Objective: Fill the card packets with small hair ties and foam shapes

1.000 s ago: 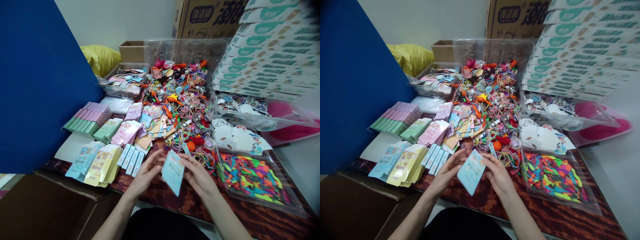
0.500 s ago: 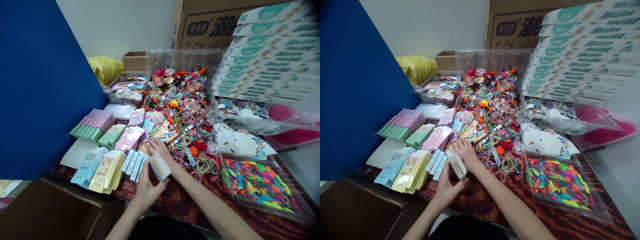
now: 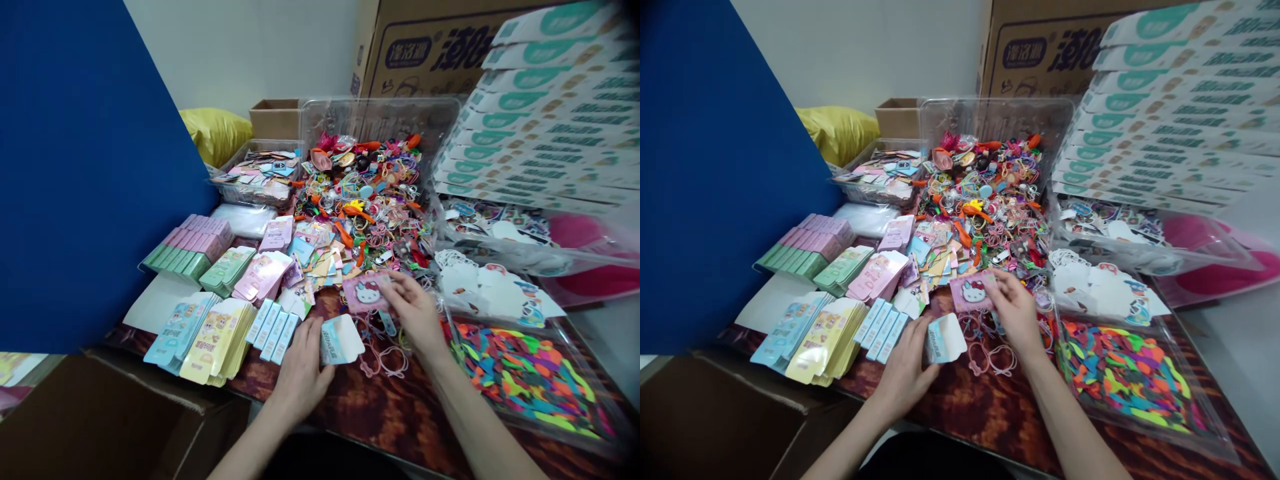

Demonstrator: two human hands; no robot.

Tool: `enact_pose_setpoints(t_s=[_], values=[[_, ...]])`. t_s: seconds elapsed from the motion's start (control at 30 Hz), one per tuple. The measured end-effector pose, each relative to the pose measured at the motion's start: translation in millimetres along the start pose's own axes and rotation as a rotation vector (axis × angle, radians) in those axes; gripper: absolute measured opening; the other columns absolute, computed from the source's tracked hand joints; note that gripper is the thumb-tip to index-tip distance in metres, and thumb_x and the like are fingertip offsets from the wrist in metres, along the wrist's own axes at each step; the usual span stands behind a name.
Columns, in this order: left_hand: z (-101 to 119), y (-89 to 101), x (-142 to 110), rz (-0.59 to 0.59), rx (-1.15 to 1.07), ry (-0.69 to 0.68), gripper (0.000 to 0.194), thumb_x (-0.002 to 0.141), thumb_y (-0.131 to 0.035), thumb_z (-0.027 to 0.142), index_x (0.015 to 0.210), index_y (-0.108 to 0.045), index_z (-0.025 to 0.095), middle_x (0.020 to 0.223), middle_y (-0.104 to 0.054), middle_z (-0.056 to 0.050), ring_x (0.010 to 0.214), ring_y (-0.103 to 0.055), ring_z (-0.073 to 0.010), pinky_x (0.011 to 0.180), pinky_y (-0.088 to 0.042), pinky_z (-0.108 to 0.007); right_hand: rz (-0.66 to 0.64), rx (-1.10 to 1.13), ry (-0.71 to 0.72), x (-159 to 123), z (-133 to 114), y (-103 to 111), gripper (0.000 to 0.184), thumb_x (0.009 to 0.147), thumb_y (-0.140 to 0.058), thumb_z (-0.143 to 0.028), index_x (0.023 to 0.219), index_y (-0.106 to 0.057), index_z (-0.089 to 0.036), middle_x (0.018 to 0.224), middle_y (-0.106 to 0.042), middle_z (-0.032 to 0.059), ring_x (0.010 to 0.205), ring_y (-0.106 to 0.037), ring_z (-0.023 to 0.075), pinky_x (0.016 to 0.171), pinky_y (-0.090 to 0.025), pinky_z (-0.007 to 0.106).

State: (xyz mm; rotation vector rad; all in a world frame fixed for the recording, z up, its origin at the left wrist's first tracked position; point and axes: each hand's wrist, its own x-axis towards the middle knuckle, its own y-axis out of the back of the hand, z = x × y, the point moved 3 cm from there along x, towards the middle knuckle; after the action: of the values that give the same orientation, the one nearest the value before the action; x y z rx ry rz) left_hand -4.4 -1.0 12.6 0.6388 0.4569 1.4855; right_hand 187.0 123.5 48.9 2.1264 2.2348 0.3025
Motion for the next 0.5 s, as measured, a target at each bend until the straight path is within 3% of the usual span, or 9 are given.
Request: enact_pose_setpoints(t_s=[0.07, 0.2, 0.4, 0.5], values=[[-1.3, -4.0, 4.8, -0.010, 0.017, 0.041, 0.074, 0.076, -0.059, 0.012, 0.145, -0.032, 0.015, 0.143, -0.045, -0.019, 0.137, -0.040, -0.0335, 0.113, -0.035, -0.052, -0.024, 0.075, -0.113, -15.8, 0.3, 17.3, 0.044, 0.083, -0.070, -0.045, 0.120, -0.060, -0.022, 0.072, -0.064, -0.0031, 0.054, -0.055, 0.0125, 0.052, -0.044, 0.024], [2.4, -10.6, 12.2, -0.027, 0.004, 0.050, 0.069, 0.079, -0.062, 0.016, 0.143, -0.034, 0.018, 0.135, -0.050, -0.016, 0.131, -0.047, -0.0305, 0.109, -0.041, -0.048, -0.118, 0.001, -0.156, -46.8, 6.6, 24.0, 0.042, 0.082, -0.069, -0.049, 0.112, -0.064, -0.020, 0.083, -0.071, 0.0033, 0.073, -0.065, 0.0189, 0.063, -0.051, 0.029], [1.3, -10.0, 12.3, -0.049, 0.138, 0.036, 0.065, 0.078, -0.063, 0.014, 0.138, -0.039, 0.019, 0.138, -0.050, -0.015, 0.133, -0.045, -0.0314, 0.109, -0.042, -0.049, 0.140, 0.087, -0.162, -59.7, 6.1, 39.3, 0.048, 0.080, -0.071, -0.050, 0.116, -0.060, -0.022, 0.083, -0.072, 0.0035, 0.077, -0.067, 0.0206, 0.068, -0.054, 0.030], [5.1, -11.3, 12.1, -0.092, 0.106, 0.013, 0.064, 0.076, -0.065, 0.014, 0.135, -0.042, 0.021, 0.132, -0.054, -0.011, 0.128, -0.049, -0.0286, 0.108, -0.044, -0.046, 0.070, 0.173, -0.196, -62.8, 6.5, 30.7, 0.047, 0.078, -0.072, -0.050, 0.113, -0.057, -0.022, 0.080, -0.070, 0.0026, 0.075, -0.067, 0.0202, 0.068, -0.054, 0.030]])
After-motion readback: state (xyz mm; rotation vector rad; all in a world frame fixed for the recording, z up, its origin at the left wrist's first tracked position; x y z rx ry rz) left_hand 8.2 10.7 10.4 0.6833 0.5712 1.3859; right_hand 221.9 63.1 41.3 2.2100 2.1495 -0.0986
